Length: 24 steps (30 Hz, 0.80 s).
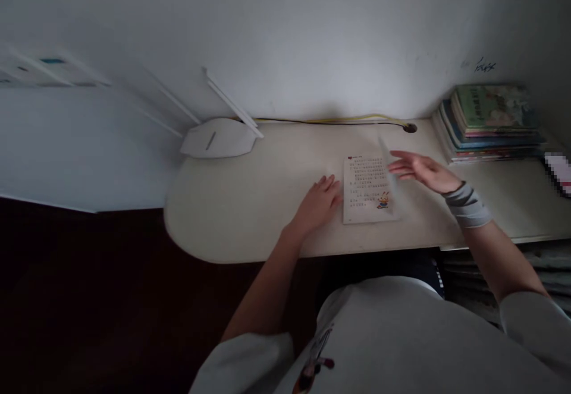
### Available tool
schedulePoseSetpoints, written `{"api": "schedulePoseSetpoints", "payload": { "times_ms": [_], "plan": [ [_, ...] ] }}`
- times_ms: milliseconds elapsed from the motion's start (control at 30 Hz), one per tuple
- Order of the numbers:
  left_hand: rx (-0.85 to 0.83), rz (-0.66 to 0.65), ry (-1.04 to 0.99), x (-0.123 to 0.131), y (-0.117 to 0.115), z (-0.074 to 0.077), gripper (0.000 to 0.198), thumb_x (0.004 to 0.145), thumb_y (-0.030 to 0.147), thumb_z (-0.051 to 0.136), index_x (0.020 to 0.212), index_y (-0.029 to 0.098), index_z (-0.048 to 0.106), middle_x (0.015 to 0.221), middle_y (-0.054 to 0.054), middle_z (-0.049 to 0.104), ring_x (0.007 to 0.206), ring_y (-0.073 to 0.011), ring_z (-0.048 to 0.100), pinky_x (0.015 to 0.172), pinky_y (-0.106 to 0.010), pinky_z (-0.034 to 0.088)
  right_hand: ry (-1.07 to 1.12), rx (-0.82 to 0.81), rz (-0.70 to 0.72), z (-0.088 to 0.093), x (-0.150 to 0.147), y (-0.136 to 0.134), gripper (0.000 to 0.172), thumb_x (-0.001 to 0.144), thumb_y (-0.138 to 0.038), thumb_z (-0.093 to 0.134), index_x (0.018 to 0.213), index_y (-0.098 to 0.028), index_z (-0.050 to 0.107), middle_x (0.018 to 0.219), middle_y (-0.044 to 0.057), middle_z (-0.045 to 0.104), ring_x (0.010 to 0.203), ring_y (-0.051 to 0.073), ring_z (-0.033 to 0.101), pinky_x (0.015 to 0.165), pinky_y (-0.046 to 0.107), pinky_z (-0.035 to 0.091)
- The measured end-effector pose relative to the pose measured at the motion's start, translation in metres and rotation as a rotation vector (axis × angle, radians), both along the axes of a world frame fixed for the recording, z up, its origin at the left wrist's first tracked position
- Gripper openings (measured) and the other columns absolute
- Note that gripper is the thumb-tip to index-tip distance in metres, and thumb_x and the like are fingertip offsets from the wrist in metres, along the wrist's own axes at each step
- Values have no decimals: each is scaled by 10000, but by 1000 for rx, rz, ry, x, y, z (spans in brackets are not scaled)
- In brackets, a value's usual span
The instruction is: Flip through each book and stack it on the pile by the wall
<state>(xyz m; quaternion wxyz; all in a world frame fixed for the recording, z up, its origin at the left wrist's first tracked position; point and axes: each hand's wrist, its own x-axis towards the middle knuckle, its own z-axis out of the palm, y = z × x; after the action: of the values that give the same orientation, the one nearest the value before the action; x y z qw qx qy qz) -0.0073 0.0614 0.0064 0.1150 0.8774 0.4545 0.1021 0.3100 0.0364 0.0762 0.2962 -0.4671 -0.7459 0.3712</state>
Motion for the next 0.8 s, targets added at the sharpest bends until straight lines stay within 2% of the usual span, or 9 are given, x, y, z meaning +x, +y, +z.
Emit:
{"api": "schedulePoseSetpoints", "payload": {
  "times_ms": [67,100,167,233,333,433,567,667,800],
  "plan": [
    [-4,11,14,1,-3,-4,476,919,320,328,1285,70,501,1450,-204,416,1383,-293,331,1110,-476,307,-234,129,122,-13,-32,3,730,897,-667,282,1406,-159,410,1418,183,459,1310,281,430,1019,489,392],
    [-10,24,9,0,-4,-6,477,919,307,325,1296,63,487,1451,-203,414,1381,-282,336,1114,-459,309,-368,175,153,-21,-47,5,748,884,-669,332,1419,-151,397,1479,201,367,1370,313,335,1058,534,326],
    [-29,58,-9,-3,-5,-8,493,927,292,306,1323,38,453,1455,-208,407,1379,-260,342,1122,-422,309,-605,224,189,-37,-72,6,775,864,-660,409,1445,-149,362,1526,223,251,1409,366,222,1078,607,228],
    [-49,81,-26,-5,-7,-8,503,937,278,279,1343,20,428,1460,-210,398,1380,-245,341,1127,-396,304,-762,254,222,-49,-89,5,777,864,-644,432,1462,-159,330,1536,225,215,1414,385,191,1077,637,178],
    [-50,103,-35,-4,-14,-4,497,942,230,242,1361,19,408,1450,-198,419,1382,-236,338,1127,-395,304,-861,298,240,-56,-99,1,764,880,-647,389,1476,-178,299,1543,206,208,1417,371,193,1085,629,162],
    [0,157,-19,4,-22,3,497,957,234,229,1379,31,391,1438,-188,440,1393,-258,313,1129,-433,286,-893,322,232,-51,-100,1,766,875,-664,373,1475,-193,300,1538,199,234,1402,373,237,1065,628,211],
    [12,190,86,16,-31,9,494,966,247,236,1406,70,370,1422,-167,469,1395,-292,303,1127,-508,242,-892,362,229,-34,-113,14,541,939,-536,360,1308,-184,542,1455,185,408,1318,341,397,1023,542,326],
    [-4,248,110,19,-34,4,519,965,242,219,1436,45,308,1429,-178,457,1397,-303,297,1116,-510,253,-846,449,262,-31,-128,27,437,970,-432,352,1224,-178,601,1434,155,444,1315,308,402,1057,517,288],
    [-9,305,102,17,-36,-6,530,967,266,213,1453,68,282,1466,-146,415,1399,-292,295,1129,-491,232,-785,475,299,-45,-133,36,385,980,-369,351,1218,-178,585,1347,132,536,1291,276,430,1068,519,258]
  ]
}}
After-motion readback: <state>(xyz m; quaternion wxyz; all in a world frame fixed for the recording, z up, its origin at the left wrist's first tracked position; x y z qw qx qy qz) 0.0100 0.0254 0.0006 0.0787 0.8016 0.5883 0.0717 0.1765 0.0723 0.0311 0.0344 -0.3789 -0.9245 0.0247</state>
